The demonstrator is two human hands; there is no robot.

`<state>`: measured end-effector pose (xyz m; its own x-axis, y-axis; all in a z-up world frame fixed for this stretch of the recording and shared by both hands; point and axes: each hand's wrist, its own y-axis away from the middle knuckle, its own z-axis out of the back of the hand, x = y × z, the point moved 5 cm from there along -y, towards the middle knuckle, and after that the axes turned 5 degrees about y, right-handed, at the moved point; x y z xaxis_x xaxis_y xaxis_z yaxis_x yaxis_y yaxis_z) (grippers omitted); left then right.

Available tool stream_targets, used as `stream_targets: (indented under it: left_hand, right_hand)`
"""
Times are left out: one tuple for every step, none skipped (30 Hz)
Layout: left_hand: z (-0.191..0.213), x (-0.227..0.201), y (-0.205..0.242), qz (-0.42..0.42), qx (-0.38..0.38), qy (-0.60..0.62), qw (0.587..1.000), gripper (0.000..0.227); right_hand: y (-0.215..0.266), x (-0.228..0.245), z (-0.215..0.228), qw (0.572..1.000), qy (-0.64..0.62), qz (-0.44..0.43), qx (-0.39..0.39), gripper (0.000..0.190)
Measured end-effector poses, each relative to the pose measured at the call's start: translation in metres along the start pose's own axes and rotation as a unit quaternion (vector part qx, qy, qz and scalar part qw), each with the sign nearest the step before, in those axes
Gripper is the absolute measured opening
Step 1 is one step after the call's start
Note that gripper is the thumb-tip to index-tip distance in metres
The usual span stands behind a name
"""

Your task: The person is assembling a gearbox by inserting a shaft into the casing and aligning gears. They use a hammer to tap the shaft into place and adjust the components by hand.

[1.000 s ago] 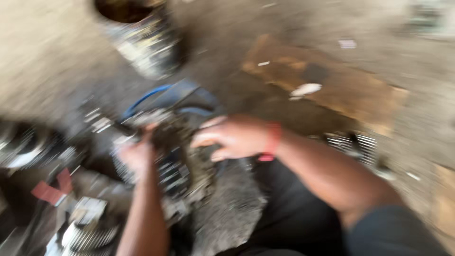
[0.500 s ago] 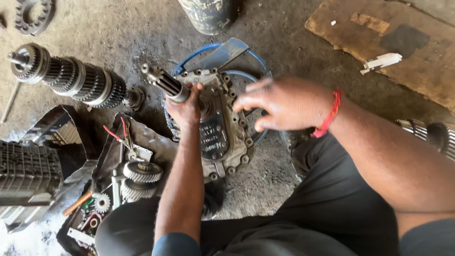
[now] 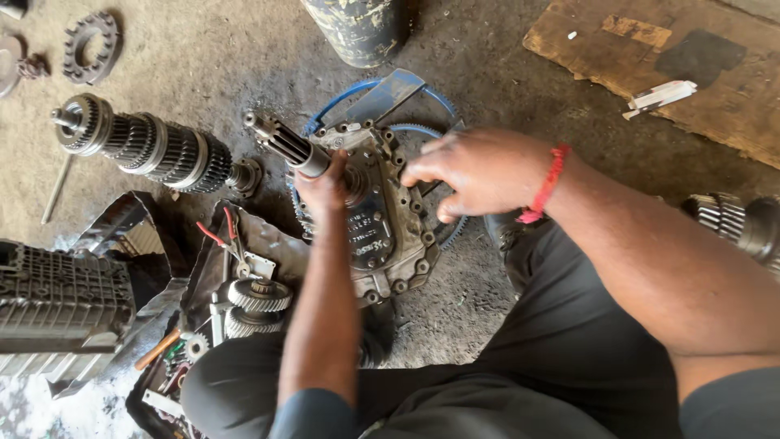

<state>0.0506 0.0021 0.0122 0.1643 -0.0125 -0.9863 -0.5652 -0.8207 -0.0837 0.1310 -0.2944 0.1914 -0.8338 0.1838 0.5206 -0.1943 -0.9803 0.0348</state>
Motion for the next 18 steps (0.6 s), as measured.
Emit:
stream_targets:
  left_hand:
    - [-0.001, 0.006, 0.01, -0.035, -0.046, -0.008, 0.998, 0.045]
    - [-0.002, 0.01, 0.018, -0.07, -0.092, -0.017, 0.993, 0.046]
    - [-0.005, 0.013, 0.025, -0.107, -0.14, -0.023, 0.984, 0.047]
    - [-0.011, 0.017, 0.03, -0.104, -0.138, -0.085, 0.981, 0.047]
    - [-0.01, 0.018, 0.035, -0.101, -0.137, -0.152, 0.974, 0.047]
    - [-0.008, 0.017, 0.039, -0.096, -0.135, -0.219, 0.962, 0.048]
    - [-0.003, 0.015, 0.04, -0.088, -0.138, -0.26, 0.952, 0.049]
    - [0.003, 0.013, 0.04, -0.079, -0.14, -0.302, 0.94, 0.049]
    - [0.004, 0.011, 0.038, -0.07, -0.137, -0.339, 0.928, 0.05]
    - [0.006, 0.012, 0.035, -0.044, -0.095, -0.332, 0.938, 0.045]
    - [0.008, 0.014, 0.031, -0.017, -0.053, -0.323, 0.945, 0.041]
    - [0.011, 0.015, 0.028, 0.009, -0.012, -0.313, 0.95, 0.036]
    - [0.01, 0.014, 0.023, 0.009, 0.049, -0.261, 0.964, 0.035]
    - [0.01, 0.012, 0.019, 0.009, 0.111, -0.208, 0.972, 0.034]
    - [0.01, 0.009, 0.015, 0.009, 0.169, -0.154, 0.973, 0.033]
    - [0.013, 0.008, 0.01, 0.024, 0.184, -0.161, 0.969, 0.035]
    - [0.016, 0.006, 0.007, 0.039, 0.198, -0.169, 0.965, 0.037]
    - [0.016, 0.005, 0.005, 0.055, 0.211, -0.177, 0.96, 0.04]
  right_hand:
    - [0.003, 0.001, -0.002, 1.0, 0.001, 0.003, 0.002, 0.061]
    - [0.005, 0.002, -0.003, 1.0, 0.001, 0.006, 0.004, 0.062]
    - [0.006, 0.001, 0.0, 1.0, 0.011, 0.014, -0.004, 0.063]
    - [0.006, 0.001, 0.004, 0.999, 0.021, 0.022, -0.012, 0.064]
    - [0.004, 0.004, 0.005, 0.999, 0.026, 0.033, -0.02, 0.066]
    - [0.002, 0.004, 0.005, 0.999, 0.022, 0.028, -0.006, 0.067]
    - [0.0, 0.004, 0.006, 1.0, 0.017, 0.023, 0.006, 0.068]
    - [-0.003, 0.003, 0.007, 1.0, 0.013, 0.017, 0.018, 0.069]
    - [-0.005, 0.004, 0.009, 1.0, 0.018, 0.016, 0.018, 0.069]
    - [-0.008, 0.005, 0.01, 0.999, 0.024, 0.015, 0.018, 0.07]
    - [-0.01, 0.006, 0.01, 0.999, 0.031, 0.015, 0.019, 0.07]
    - [-0.012, 0.008, 0.01, 0.999, 0.029, 0.021, 0.018, 0.071]
    - [-0.013, 0.009, 0.011, 0.999, 0.029, 0.025, 0.012, 0.072]
    - [-0.013, 0.011, 0.012, 0.999, 0.029, 0.029, 0.007, 0.073]
    - [-0.013, 0.011, 0.011, 0.999, 0.03, 0.027, 0.011, 0.073]
    - [-0.013, 0.012, 0.01, 0.999, 0.031, 0.025, 0.014, 0.073]
    - [-0.012, 0.013, 0.01, 0.999, 0.032, 0.024, 0.018, 0.073]
    - [-0.012, 0.013, 0.009, 0.999, 0.03, 0.011, 0.028, 0.072]
